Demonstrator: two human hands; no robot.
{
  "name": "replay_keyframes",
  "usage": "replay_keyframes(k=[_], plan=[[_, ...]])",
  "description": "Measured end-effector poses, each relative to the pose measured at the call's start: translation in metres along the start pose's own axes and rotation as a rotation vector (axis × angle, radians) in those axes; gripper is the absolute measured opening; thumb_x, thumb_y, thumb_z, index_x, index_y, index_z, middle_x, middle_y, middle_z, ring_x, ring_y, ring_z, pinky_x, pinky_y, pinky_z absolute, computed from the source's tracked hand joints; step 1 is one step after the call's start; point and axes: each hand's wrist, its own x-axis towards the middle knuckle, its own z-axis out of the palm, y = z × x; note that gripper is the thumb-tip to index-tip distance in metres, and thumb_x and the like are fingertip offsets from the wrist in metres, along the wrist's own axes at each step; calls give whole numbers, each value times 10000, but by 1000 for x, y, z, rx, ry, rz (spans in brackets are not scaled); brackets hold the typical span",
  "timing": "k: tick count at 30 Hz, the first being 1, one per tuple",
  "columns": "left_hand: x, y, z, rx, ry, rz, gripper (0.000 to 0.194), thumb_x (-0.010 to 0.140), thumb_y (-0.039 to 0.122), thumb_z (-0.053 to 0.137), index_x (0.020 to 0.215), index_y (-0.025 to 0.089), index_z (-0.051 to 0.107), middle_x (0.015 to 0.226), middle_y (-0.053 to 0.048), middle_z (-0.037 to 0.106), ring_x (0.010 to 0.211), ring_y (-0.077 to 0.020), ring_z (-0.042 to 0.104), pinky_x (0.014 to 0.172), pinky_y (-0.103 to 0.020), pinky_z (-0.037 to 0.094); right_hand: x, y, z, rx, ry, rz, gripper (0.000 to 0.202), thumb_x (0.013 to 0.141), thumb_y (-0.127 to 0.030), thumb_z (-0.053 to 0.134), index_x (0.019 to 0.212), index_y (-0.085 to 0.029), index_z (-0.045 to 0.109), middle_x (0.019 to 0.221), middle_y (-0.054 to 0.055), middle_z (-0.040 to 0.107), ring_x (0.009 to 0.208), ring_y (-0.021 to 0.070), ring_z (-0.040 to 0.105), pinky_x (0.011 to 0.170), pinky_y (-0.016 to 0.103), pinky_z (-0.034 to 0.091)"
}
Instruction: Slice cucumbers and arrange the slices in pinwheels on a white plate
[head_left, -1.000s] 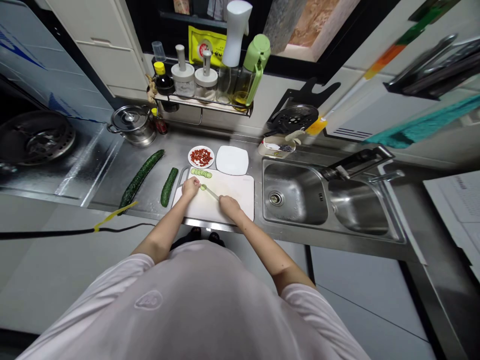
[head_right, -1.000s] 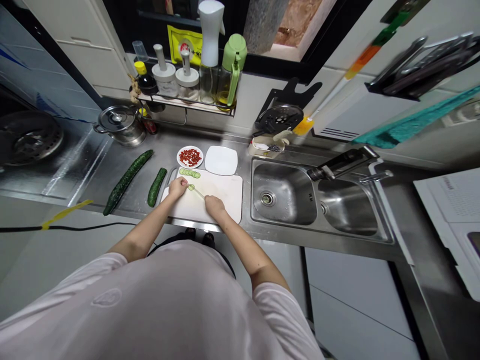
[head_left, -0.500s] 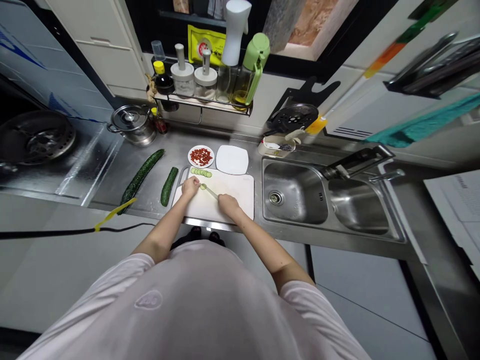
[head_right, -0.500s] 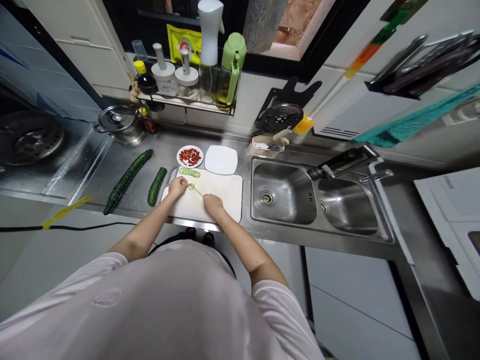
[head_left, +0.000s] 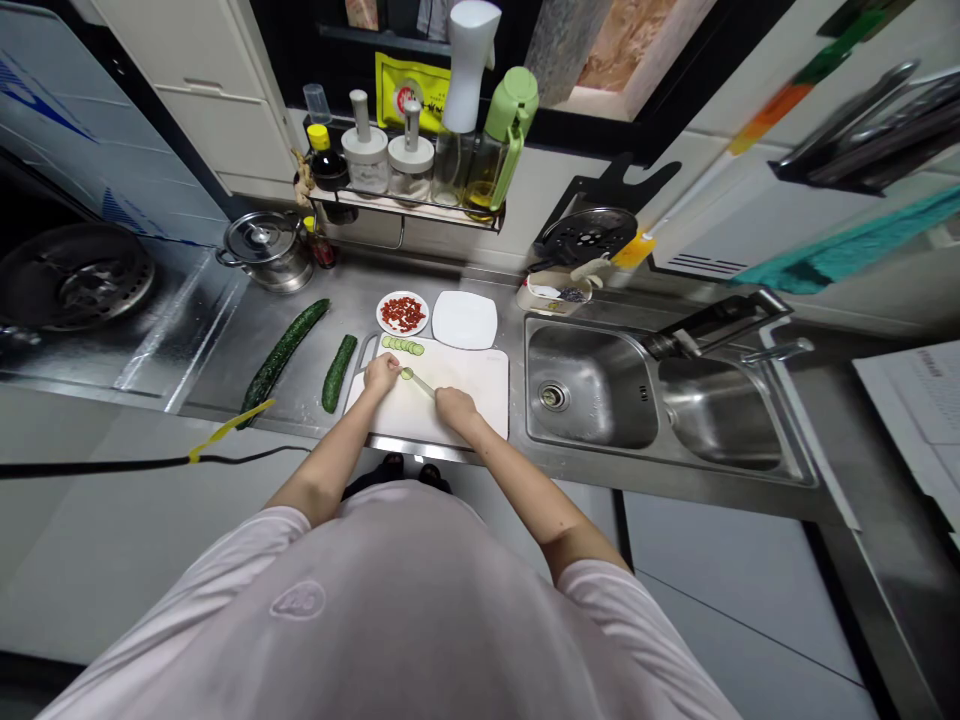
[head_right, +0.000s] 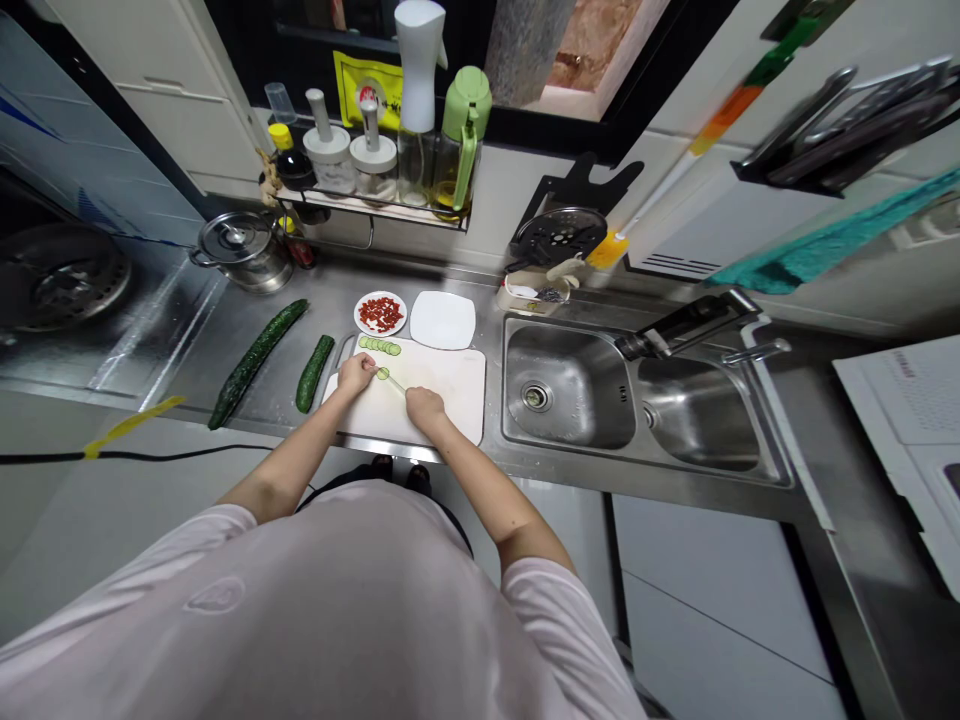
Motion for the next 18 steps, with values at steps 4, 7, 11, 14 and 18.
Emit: replay_keyframes(k=[4, 7, 11, 14, 18], plan=[[0, 1, -1, -10, -5, -11, 132, 754, 281, 664, 878, 235, 658, 856, -3, 685, 773, -157, 606, 672, -251, 409, 2, 1, 1, 6, -1, 1, 368, 906, -45, 362, 1141, -111, 638, 1094, 156, 670, 1022, 222, 646, 807, 279, 489], [-1, 1, -1, -17, -1, -14, 123, 745, 277, 667, 861, 241, 657, 848, 2, 685, 780, -162, 609, 673, -255, 411, 4, 1, 0, 11, -26, 4, 358, 912, -60, 369, 1134, -118, 644, 1088, 159, 671, 1015, 223, 649, 797, 282, 491], [0, 1, -1, -16, -3, -21, 114, 747, 287, 666, 851, 241, 657, 861, -2, 689, 789, -166, 616, 679, -257, 413, 3, 0, -1, 10, -27, 7, 371, 906, -54, 360, 1137, -116, 643, 1095, 164, 667, 1015, 227, 647, 792, 292, 496], [1, 0, 0, -6, 3, -10, 123, 746, 288, 670, 861, 244, 659, 873, -2, 693, 812, -167, 616, 691, -255, 415, -1, 3, -1, 4, -27, 12, 374, 900, -50, 361, 1140, -113, 641, 1094, 160, 669, 1013, 221, 648, 797, 284, 493], [1, 0, 0, 3, 2, -10, 124, 751, 284, 661, 868, 245, 662, 880, -2, 696, 818, -163, 614, 699, -250, 412, -7, 9, 1, 4, -50, 15, 367, 900, -73, 368, 1144, -116, 639, 1097, 158, 668, 1004, 228, 650, 785, 285, 497]])
